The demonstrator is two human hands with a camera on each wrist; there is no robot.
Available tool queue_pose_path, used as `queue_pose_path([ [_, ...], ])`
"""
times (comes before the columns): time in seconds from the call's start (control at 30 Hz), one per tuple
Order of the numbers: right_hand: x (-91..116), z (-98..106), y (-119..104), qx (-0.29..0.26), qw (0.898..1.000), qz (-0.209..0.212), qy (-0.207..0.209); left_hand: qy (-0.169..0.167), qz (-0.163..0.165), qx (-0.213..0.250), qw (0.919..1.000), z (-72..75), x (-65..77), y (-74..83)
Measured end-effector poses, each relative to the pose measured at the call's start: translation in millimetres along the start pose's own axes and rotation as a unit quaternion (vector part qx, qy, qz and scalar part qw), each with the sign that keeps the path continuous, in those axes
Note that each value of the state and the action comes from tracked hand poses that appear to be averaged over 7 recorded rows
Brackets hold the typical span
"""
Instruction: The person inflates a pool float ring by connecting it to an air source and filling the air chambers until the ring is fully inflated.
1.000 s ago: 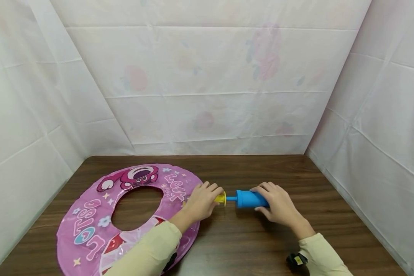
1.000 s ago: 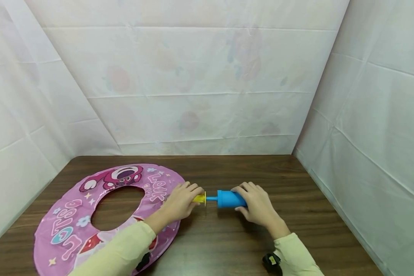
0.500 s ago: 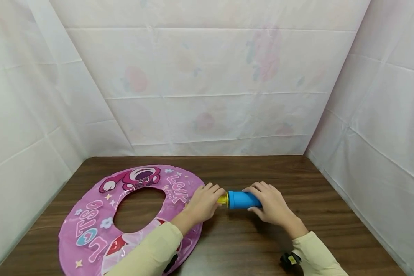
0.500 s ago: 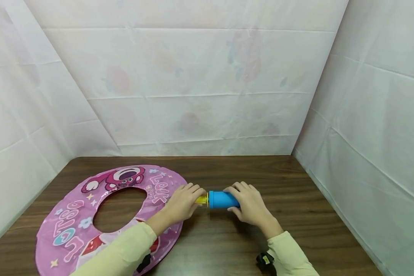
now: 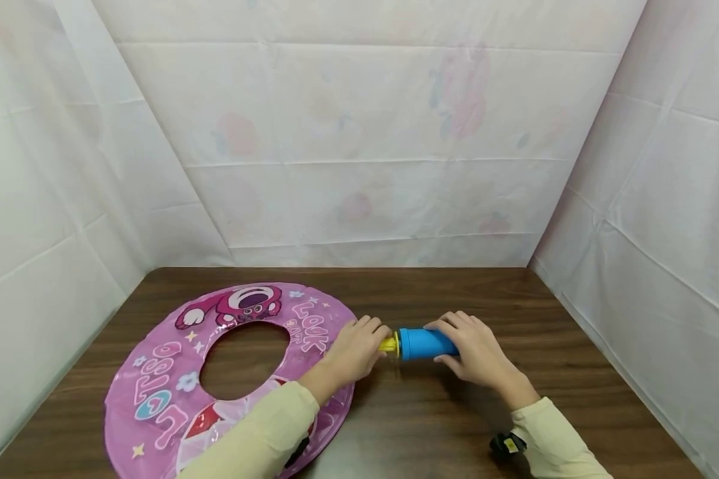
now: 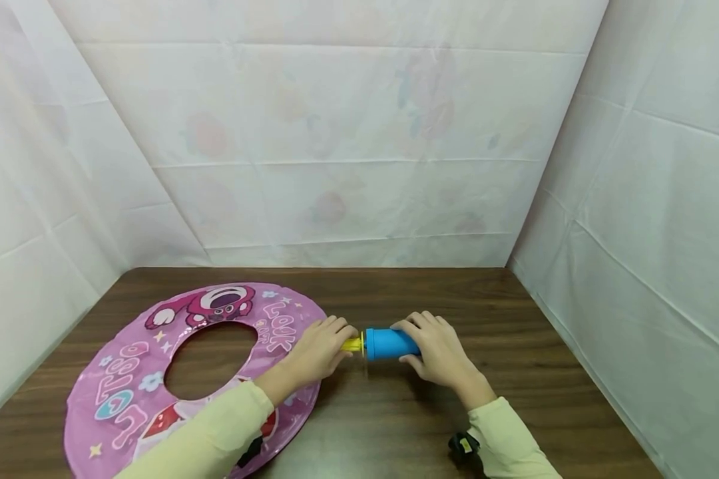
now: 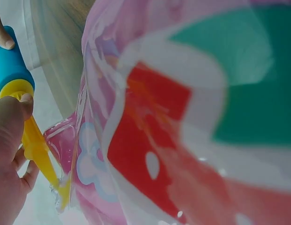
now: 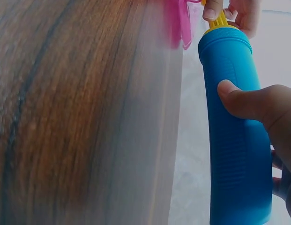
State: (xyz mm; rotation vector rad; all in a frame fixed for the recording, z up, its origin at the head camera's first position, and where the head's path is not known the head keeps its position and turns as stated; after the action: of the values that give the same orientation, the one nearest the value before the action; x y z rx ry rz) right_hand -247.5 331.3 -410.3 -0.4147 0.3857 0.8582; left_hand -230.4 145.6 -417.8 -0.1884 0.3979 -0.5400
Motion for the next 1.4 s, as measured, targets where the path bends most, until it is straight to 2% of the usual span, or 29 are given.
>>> queue_pose_path([
  [0.2,-0.2,1.1,2.4,-0.005,1.0,-0.002,-0.002,-0.003,-0.003,-0.007,1.0,1.1,-1.1,0.2],
  [0.4,7.8,4.3,10.8,-0.001,1.0,-0.005,0.002,0.0,-0.004,-0.014,0.9999,-0.5,0.1,-1.0],
  [0.9,60.1,47.2,41.3,0.021,0.999,-0.04,0.02,0.007,-0.019,-0.011,0.9997,7.5,3.0,1.5],
  [1.17,67.1,66.8,54.1,0.028,0.998,-0.056,0.016,0.02,-0.015,-0.021,0.9995,7.7,2.1,-7.2],
  [1.27,70.6,70.0,53.1,0.031,0.998,-0.055,0.015,0.029,-0.016,-0.016,0.9993,6.3,3.6,-4.4],
  [1.4,69.8,69.9,48.7,0.027,0.998,-0.047,0.013,0.023,-0.012,-0.003,0.9997,5.3,3.4,0.1],
])
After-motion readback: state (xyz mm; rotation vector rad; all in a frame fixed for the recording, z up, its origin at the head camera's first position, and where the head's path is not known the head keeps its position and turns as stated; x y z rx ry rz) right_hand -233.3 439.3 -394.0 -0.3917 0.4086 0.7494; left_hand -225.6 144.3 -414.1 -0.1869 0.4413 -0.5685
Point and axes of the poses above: each hand's wrist, its own x-axis away from the middle knuckle, its own z-axis out of the back of the hand, y = z × x, the point moved 6 cm from there along -x, towards the middle knuckle, and after that the axes turned 13 degrees about -x, right-handed, at the moved point
